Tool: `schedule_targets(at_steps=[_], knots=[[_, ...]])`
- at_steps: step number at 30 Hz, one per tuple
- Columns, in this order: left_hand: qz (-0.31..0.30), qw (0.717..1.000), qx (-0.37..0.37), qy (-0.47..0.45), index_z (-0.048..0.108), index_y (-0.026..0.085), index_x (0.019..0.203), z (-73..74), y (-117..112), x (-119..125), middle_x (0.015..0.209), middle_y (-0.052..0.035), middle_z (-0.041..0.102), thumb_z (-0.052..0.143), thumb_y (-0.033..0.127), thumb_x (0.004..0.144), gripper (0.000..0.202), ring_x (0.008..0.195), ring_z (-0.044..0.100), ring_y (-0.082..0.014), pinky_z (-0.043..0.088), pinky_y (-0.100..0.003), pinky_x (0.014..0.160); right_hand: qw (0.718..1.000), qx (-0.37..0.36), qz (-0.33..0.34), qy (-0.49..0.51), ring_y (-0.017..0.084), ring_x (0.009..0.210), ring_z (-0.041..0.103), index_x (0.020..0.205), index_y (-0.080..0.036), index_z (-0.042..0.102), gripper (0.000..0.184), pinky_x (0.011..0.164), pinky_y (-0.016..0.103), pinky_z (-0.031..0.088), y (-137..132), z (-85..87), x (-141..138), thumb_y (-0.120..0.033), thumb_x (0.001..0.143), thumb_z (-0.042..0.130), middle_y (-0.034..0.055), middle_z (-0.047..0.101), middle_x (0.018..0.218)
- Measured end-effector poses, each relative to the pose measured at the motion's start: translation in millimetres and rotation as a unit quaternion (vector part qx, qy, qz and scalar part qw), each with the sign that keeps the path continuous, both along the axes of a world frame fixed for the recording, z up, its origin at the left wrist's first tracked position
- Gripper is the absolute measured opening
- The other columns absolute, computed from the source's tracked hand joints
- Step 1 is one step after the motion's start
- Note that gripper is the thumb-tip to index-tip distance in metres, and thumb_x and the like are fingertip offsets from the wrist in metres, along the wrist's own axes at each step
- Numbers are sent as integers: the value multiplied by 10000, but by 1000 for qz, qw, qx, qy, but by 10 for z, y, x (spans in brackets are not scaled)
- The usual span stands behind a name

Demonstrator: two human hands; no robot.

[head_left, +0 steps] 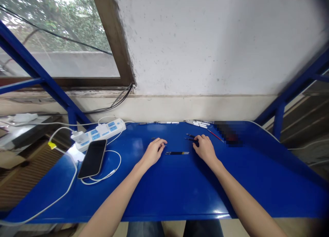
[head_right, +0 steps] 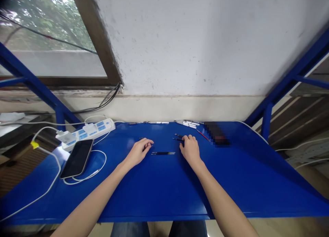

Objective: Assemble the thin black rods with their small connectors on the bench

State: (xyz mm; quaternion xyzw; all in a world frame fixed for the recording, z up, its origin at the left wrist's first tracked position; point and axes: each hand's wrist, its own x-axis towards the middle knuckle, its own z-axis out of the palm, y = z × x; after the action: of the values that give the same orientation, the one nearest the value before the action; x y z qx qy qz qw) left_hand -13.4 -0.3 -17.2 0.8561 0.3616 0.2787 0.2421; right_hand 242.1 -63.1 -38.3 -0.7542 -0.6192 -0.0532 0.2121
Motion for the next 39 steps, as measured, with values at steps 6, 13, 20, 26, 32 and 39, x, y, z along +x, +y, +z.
schedule_targets(at_steps=[6,13,20,26,32,39], knots=[[2,1000,-9,-13,643,189,984,33,-12,12,925,-63,655,394,203,925,256,826,629,-172,468,-286,782,997,-5,43,57,218,769,501,732,-199,615,56,692,323,401,29,-21,16,-182,777,586,58,539,781],[17,997,-65,-39,637,185,1006,65,-31,17,709,-15,626,383,221,928,269,679,615,-149,458,-252,681,964,-27,125,233,185,718,549,721,-199,597,121,671,298,406,23,118,-93,-264,807,542,28,607,732],[23,975,-155,-156,664,164,923,-10,13,49,776,-30,633,545,266,817,189,707,589,-139,469,-245,652,819,-67,177,541,119,557,488,774,-182,614,299,555,256,368,-7,245,-206,-481,760,632,-23,553,605],[27,946,-250,-204,669,153,871,-3,33,49,739,-22,647,624,329,772,207,625,563,-114,452,-232,601,696,-48,162,698,107,562,479,764,-163,671,303,539,259,362,-4,245,-275,-430,660,766,-11,551,623],[27,915,-314,-252,602,140,706,6,13,85,550,9,577,568,477,819,356,487,519,-96,402,-210,477,649,-36,183,737,136,677,541,875,-154,724,322,612,282,420,-12,259,-320,-430,709,744,48,629,751],[4,880,-346,-327,613,127,823,89,-40,106,764,-69,724,707,417,743,315,666,660,-145,514,-269,667,648,-14,192,737,137,705,545,904,-164,736,315,622,278,425,-24,277,-341,-431,737,723,56,638,783]])
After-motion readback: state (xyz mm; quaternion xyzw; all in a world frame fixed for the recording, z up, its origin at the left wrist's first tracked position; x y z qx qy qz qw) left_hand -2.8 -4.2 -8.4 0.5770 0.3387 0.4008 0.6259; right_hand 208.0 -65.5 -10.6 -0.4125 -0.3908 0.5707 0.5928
